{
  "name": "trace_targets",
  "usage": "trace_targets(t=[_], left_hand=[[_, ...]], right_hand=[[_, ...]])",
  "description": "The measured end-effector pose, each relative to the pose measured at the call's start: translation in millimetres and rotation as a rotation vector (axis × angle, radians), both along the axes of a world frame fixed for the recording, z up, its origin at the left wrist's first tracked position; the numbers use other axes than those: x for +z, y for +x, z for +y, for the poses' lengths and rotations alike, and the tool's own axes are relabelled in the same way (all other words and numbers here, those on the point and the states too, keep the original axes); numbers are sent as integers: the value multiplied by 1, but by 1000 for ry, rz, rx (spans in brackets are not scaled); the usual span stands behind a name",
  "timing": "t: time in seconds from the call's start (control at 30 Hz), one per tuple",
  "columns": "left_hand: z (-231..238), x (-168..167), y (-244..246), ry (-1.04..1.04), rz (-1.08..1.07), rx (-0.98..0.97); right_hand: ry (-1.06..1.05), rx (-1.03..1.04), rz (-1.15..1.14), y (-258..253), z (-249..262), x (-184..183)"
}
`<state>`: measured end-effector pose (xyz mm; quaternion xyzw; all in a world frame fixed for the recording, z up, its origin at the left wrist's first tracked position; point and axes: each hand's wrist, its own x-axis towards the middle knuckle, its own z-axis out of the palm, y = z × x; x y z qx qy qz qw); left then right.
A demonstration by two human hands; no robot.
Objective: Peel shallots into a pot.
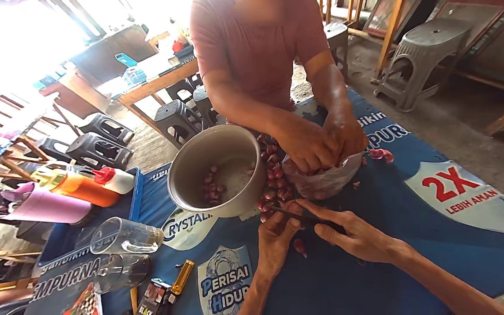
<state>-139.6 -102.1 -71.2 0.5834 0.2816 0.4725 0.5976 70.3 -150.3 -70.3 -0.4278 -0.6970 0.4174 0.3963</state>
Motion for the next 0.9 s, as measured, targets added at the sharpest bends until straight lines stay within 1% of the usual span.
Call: trace_targets(t=[0.13, 0.3, 0.4, 0.53, 0.73, 0.9], left_hand=[[-2, 0, 2, 54, 35, 28], [-6, -1, 7, 118, 60, 74], [-9, -1, 10, 140, 82, 108], [-11, 0, 10, 149, 84, 122], [-15, -4, 14, 217, 122, 163], [-17, -8, 15, 272, 154, 187]], right_hand=[[-118, 28, 69, 0, -1, 4], [-156, 14, 209, -4, -2, 5], [-282, 50, 342, -4, -3, 10], [-433, 86, 465, -1, -3, 14], [-493, 85, 596, -4, -1, 13], [-482, 29, 621, -11, -3, 12]])
